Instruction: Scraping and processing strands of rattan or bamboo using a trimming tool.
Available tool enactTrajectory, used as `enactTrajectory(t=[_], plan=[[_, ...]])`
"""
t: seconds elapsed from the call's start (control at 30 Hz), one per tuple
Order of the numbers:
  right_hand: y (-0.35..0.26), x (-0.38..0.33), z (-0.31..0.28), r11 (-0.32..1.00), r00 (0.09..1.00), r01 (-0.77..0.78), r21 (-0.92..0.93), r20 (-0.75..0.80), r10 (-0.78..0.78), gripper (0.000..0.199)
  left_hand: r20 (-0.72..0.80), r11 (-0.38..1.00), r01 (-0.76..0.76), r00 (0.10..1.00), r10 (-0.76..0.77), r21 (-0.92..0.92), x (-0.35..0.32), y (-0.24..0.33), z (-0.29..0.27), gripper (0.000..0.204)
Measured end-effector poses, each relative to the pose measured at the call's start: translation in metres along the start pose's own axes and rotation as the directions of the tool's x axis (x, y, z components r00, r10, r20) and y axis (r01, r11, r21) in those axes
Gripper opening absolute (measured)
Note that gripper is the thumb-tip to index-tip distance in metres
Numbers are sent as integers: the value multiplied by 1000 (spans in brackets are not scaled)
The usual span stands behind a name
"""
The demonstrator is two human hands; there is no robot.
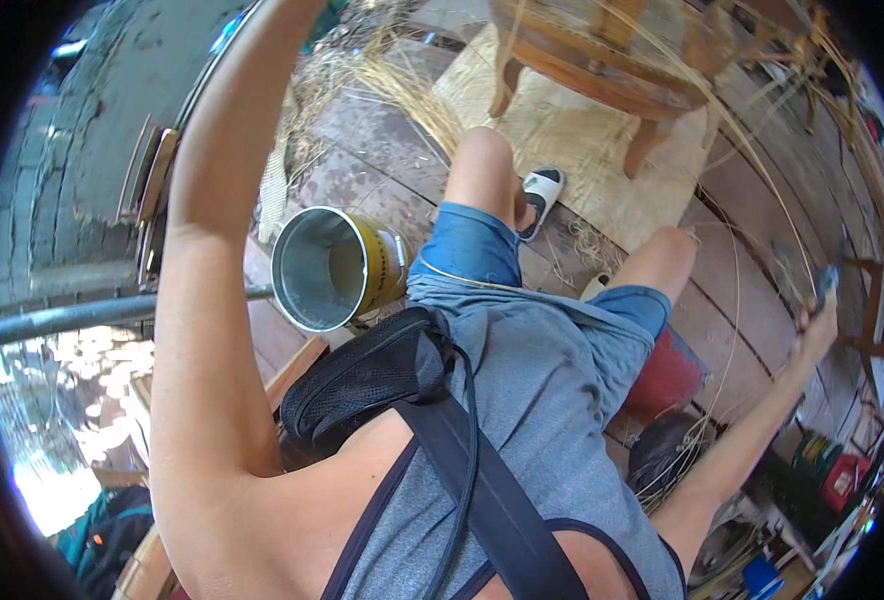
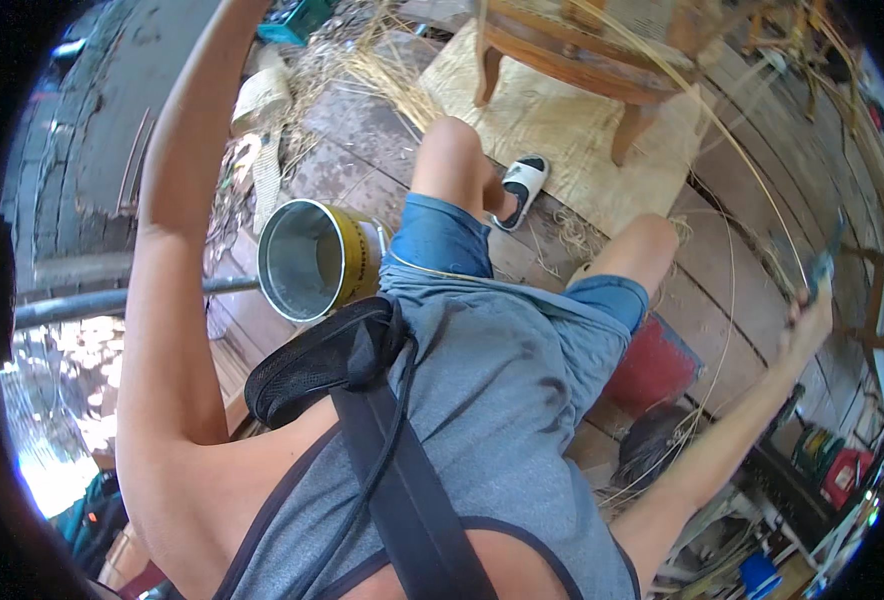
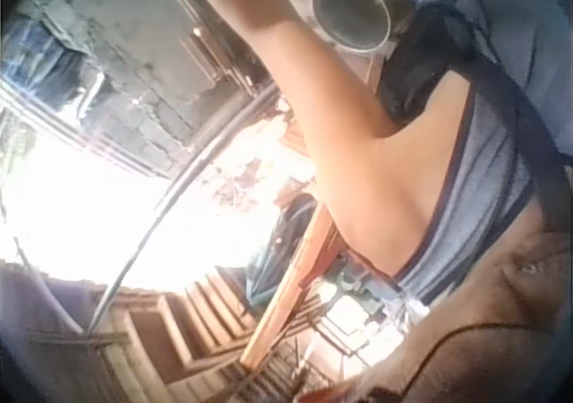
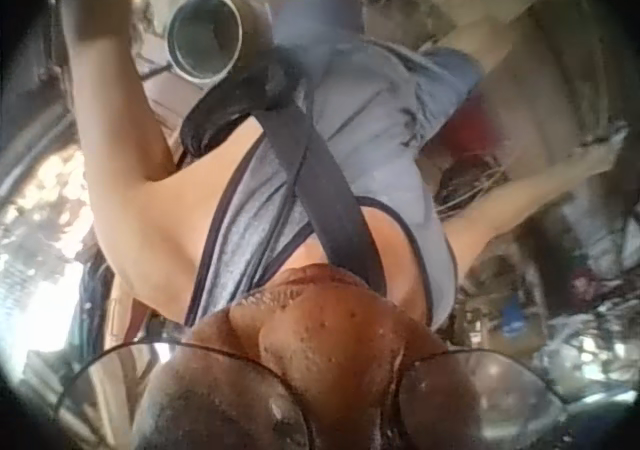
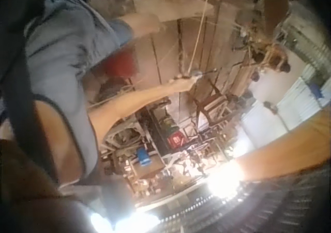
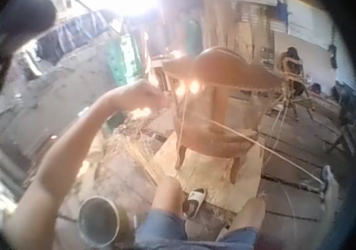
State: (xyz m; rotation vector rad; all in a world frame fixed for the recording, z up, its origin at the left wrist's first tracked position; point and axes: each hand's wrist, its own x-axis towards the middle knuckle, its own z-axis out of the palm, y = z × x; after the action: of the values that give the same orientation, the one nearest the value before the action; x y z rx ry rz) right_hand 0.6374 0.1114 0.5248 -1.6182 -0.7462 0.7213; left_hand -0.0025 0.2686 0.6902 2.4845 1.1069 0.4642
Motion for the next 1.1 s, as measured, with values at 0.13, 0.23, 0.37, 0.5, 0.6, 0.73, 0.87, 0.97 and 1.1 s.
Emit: enactTrajectory(t=[0.13,0.23,0.37,0.5,0.6,0.73,0.87,0.97,1.1], plan=[[88,92,-93,994,993,-109,-23,-39,108,28,-229,744,63,965,124,665,-66,-119,-76,19],[105,78,-91,980,980,-184,-70,-84,178,28,-352,545,330,934,-68,771,-79,-152,-87,17],[108,36,-82,959,957,-274,-69,-123,264,28,-330,611,589,806,-492,528,-74,-150,-108,19],[170,45,8,915,896,-400,-43,192,401,29,257,167,-197,649,-716,966,-195,-275,-190,28],[171,12,-64,886,889,-456,-85,-2,458,27,108,668,647,684,-722,367,-64,-279,-61,40],[171,-9,-29,832,833,-540,-130,60,550,28,-29,596,729,641,-767,337,-124,-242,-72,37],[171,-18,-36,838,843,-527,-139,39,537,25,-181,488,829,542,-820,274,-219,-222,-67,34],[176,-12,-24,835,841,-528,-151,37,539,26,-304,378,900,430,-850,216,-309,-200,-66,32],[180,9,-5,823,812,-535,-189,152,563,25,-480,227,967,253,-840,112,-428,-149,-55,31]])
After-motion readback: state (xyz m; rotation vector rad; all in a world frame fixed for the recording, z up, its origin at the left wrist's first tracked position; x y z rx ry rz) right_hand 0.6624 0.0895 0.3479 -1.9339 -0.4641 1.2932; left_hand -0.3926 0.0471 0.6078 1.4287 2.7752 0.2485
